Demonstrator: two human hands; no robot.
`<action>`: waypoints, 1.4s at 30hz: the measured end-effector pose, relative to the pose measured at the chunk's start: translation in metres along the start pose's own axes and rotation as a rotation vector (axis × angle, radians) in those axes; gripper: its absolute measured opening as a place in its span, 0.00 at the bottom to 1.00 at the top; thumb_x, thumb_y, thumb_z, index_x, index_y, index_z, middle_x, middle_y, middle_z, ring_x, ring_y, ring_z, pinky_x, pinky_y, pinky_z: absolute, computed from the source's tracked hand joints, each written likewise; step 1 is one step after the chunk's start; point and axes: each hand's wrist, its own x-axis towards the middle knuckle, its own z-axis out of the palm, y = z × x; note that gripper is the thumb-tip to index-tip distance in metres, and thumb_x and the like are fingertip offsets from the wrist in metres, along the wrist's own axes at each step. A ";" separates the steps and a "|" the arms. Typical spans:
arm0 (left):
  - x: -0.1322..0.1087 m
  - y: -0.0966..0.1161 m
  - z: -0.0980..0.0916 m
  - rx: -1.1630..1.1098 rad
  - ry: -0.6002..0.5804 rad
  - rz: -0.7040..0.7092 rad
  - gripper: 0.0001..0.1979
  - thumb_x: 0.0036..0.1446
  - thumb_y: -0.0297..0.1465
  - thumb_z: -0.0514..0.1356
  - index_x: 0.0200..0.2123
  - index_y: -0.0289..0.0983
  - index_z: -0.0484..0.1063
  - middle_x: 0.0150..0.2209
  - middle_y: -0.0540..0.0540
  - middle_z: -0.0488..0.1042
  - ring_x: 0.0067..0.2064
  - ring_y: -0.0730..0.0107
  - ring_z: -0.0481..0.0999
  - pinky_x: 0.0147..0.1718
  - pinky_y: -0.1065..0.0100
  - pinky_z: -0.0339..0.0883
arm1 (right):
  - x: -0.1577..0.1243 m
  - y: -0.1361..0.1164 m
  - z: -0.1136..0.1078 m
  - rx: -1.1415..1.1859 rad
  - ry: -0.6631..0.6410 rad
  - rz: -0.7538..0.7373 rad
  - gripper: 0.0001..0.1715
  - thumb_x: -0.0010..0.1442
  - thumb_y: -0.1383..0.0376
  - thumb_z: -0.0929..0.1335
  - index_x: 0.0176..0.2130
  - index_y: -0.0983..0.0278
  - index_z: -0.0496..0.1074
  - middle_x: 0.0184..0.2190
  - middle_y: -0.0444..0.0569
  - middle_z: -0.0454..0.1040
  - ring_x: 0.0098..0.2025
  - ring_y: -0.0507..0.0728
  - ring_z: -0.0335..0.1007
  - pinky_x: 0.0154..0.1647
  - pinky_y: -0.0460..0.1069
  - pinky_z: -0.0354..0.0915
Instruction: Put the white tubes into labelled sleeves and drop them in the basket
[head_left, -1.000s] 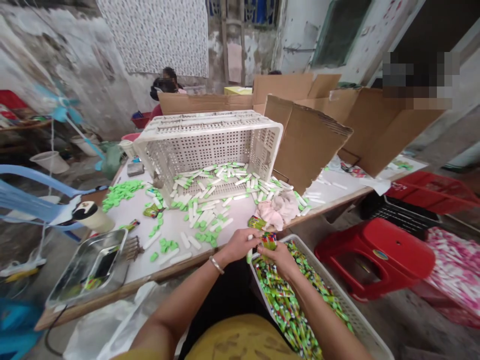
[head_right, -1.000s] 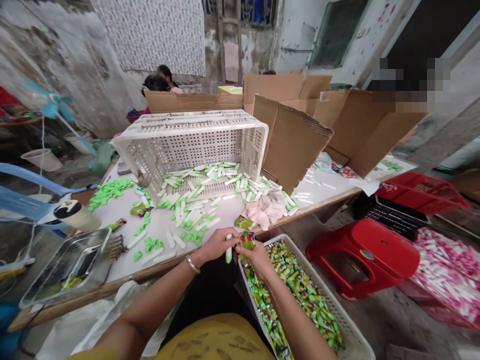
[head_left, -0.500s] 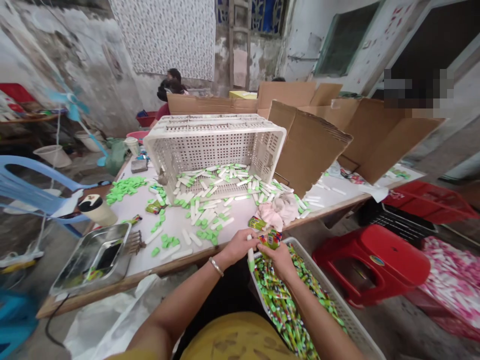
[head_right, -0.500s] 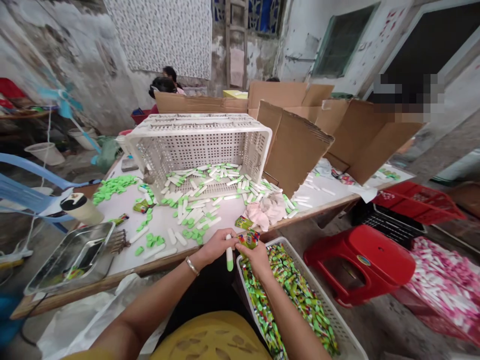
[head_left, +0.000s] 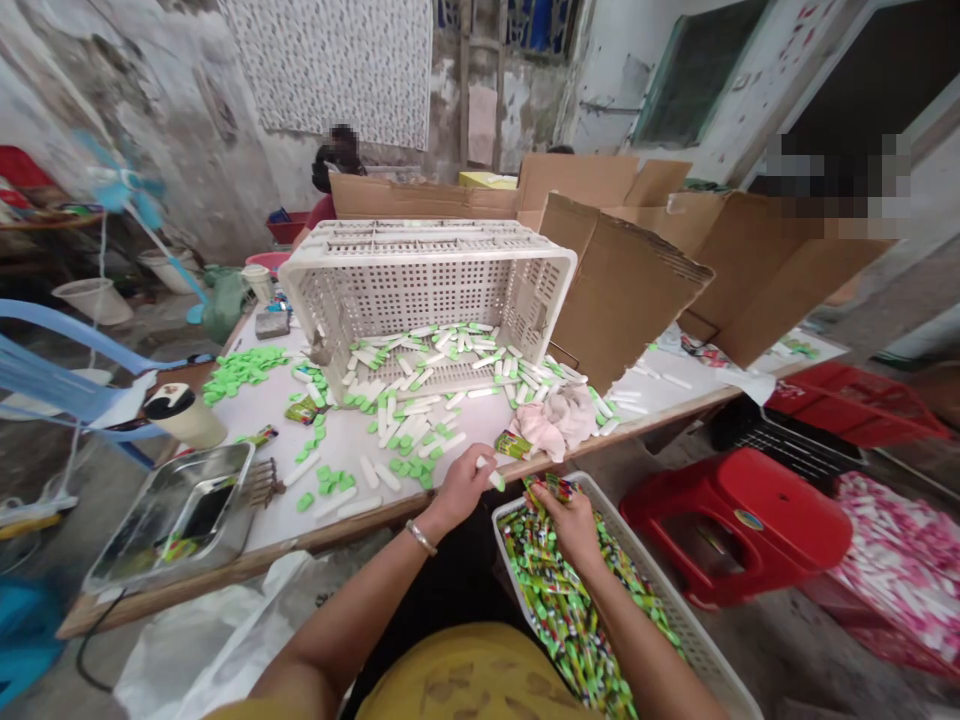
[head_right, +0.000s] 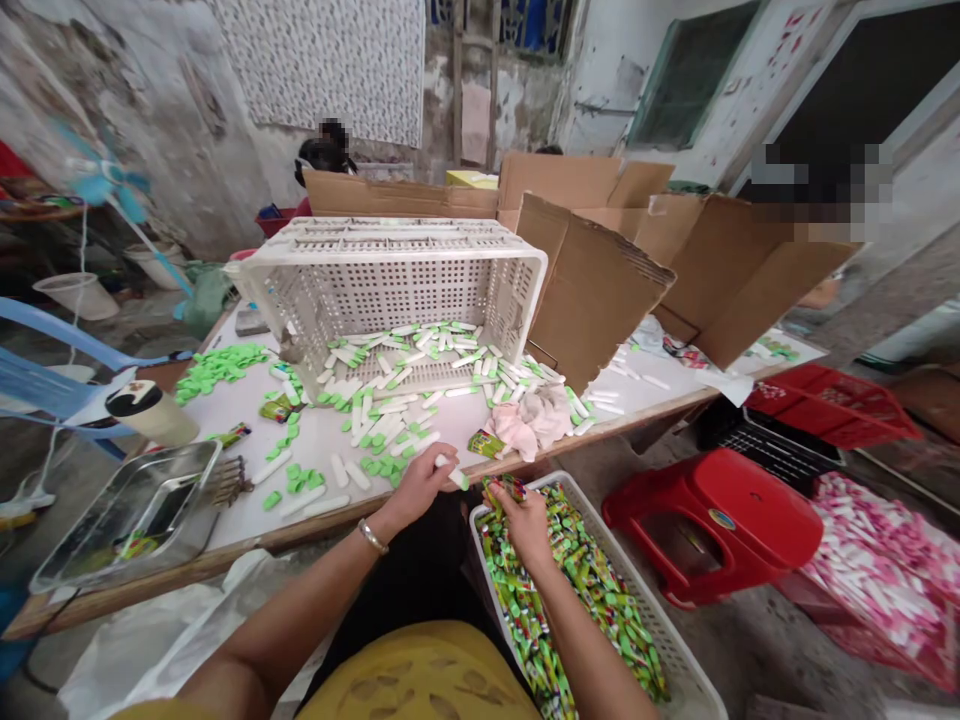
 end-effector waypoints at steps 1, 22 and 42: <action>0.001 0.002 -0.002 -0.029 0.030 0.004 0.08 0.54 0.32 0.52 0.38 0.36 0.65 0.32 0.50 0.69 0.34 0.72 0.66 0.37 0.70 0.59 | 0.001 0.000 -0.001 -0.034 -0.013 -0.015 0.16 0.40 0.54 0.72 0.25 0.64 0.77 0.23 0.47 0.76 0.26 0.57 0.71 0.32 0.52 0.67; 0.017 0.025 -0.019 -0.415 -0.282 -0.041 0.13 0.55 0.38 0.53 0.36 0.34 0.65 0.24 0.52 0.63 0.21 0.81 0.55 0.20 0.75 0.49 | 0.003 -0.030 0.000 -0.093 -0.367 0.100 0.14 0.39 0.57 0.73 0.25 0.66 0.75 0.23 0.45 0.75 0.27 0.55 0.69 0.33 0.49 0.63; 0.004 0.023 0.006 0.080 -0.313 0.088 0.11 0.60 0.36 0.45 0.41 0.37 0.61 0.30 0.51 0.66 0.31 0.72 0.65 0.33 0.71 0.59 | 0.005 -0.033 0.009 0.147 -0.297 0.201 0.18 0.32 0.60 0.77 0.25 0.67 0.75 0.22 0.47 0.75 0.24 0.54 0.70 0.31 0.50 0.66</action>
